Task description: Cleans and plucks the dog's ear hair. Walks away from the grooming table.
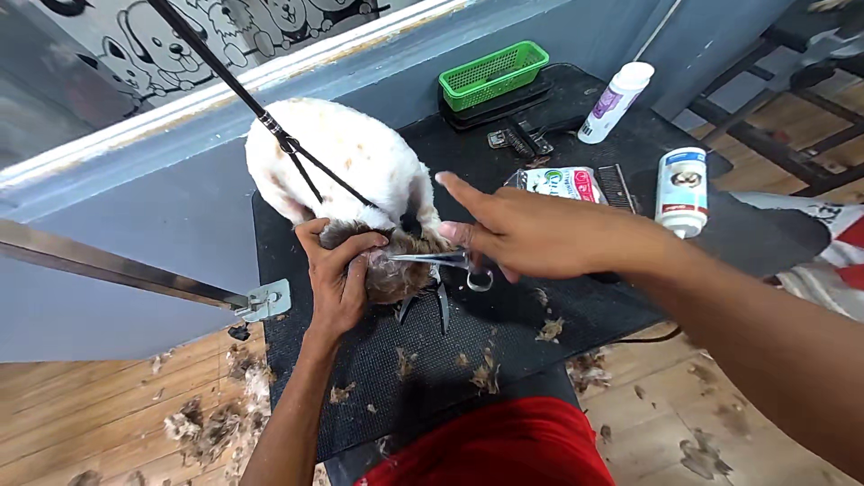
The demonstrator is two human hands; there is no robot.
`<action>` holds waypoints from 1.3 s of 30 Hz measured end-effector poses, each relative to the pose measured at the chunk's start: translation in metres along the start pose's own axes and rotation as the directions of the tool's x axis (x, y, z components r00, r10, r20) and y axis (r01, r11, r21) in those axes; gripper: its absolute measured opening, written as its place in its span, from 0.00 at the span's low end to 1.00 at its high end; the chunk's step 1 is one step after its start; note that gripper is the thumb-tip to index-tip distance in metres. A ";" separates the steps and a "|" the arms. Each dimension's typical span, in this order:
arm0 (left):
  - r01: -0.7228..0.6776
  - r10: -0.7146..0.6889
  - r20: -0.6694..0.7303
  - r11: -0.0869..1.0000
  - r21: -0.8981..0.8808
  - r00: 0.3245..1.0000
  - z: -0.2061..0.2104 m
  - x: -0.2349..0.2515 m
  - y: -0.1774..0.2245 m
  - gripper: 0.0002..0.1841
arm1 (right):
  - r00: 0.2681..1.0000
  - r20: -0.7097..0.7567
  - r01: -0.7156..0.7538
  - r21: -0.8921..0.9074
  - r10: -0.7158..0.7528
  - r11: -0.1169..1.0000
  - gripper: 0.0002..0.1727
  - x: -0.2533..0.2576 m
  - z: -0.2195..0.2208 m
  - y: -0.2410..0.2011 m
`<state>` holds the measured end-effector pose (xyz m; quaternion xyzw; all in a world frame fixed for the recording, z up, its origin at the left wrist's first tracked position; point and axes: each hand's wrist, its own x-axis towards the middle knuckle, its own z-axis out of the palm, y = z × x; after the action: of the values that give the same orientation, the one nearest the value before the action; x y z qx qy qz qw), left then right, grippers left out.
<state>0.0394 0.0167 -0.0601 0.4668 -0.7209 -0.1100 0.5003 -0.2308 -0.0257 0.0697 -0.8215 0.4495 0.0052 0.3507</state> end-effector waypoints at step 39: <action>0.010 -0.023 0.085 0.990 0.143 0.996 -0.011 0.005 -0.002 0.26 | 0.707 -0.594 0.332 -0.202 -0.385 0.921 0.31 0.049 0.084 0.049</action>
<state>0.0497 0.0147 -0.0528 0.5020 -0.7440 -0.0825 0.4332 -0.2121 -0.0304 -0.0374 -0.8612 0.3709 -0.3165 0.1435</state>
